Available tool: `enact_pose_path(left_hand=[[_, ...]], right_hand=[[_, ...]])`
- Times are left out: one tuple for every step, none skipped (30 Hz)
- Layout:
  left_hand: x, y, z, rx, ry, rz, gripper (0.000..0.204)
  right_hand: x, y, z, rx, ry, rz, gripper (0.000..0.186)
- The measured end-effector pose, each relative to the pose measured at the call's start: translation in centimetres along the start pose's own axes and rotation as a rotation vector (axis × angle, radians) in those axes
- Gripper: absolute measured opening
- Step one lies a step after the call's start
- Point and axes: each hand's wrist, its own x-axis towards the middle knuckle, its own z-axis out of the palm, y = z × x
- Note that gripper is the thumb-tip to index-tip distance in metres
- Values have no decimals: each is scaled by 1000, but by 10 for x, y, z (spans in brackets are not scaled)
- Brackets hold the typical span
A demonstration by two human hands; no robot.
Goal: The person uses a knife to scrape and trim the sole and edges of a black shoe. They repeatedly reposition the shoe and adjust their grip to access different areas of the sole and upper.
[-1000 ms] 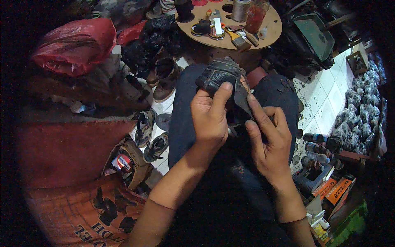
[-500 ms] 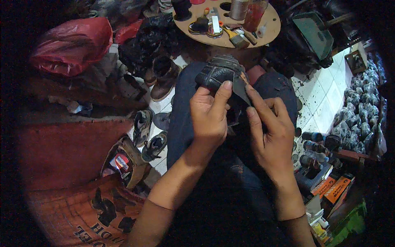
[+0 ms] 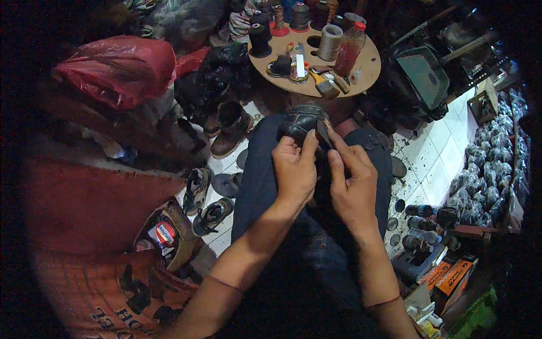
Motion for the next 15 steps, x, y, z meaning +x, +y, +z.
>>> enact_pose_path(left_hand=[[1, -2, 1, -40, -28, 45, 12], [2, -3, 2, -55, -15, 56, 12], [2, -4, 3, -68, -17, 59, 11], [4, -4, 3, -36, 0, 66, 12], [4, -4, 3, -4, 6, 68, 12], [3, -4, 4, 36, 27, 46, 12], [1, -4, 5, 23, 5, 65, 13], [-1, -4, 6, 18, -4, 64, 14], [-4, -5, 7, -13, -25, 118, 15], [-9, -5, 7, 51, -14, 88, 15], [-16, -7, 9, 91, -14, 112, 16], [-21, -8, 10, 161, 5, 60, 16], [-22, -7, 9, 72, -53, 130, 19], [-19, -5, 7, 7, -68, 122, 19], [-16, -1, 4, -36, -75, 64, 20]], right_hand=[[0, 0, 0, -75, 2, -33, 37], [0, 0, -1, -152, 10, -51, 37], [-1, 0, -1, -228, 17, -68, 37], [-1, 1, -2, -233, 3, -64, 35], [-1, 3, -3, -238, -14, -60, 34], [1, 5, -3, -233, -9, -89, 33], [4, 6, -4, -50, -60, -6, 32], [11, 8, -5, 143, -86, 43, 32], [19, 9, -6, 319, -113, 124, 33], [29, 9, -7, 353, -82, 91, 34], [43, 9, -9, 370, -54, 91, 35], [58, 9, -9, 387, -24, 90, 36], [78, 10, -16, 352, -115, 206, 40], [93, 10, -18, 442, -77, 255, 41], [95, 9, -26, 422, -30, 183, 41]])
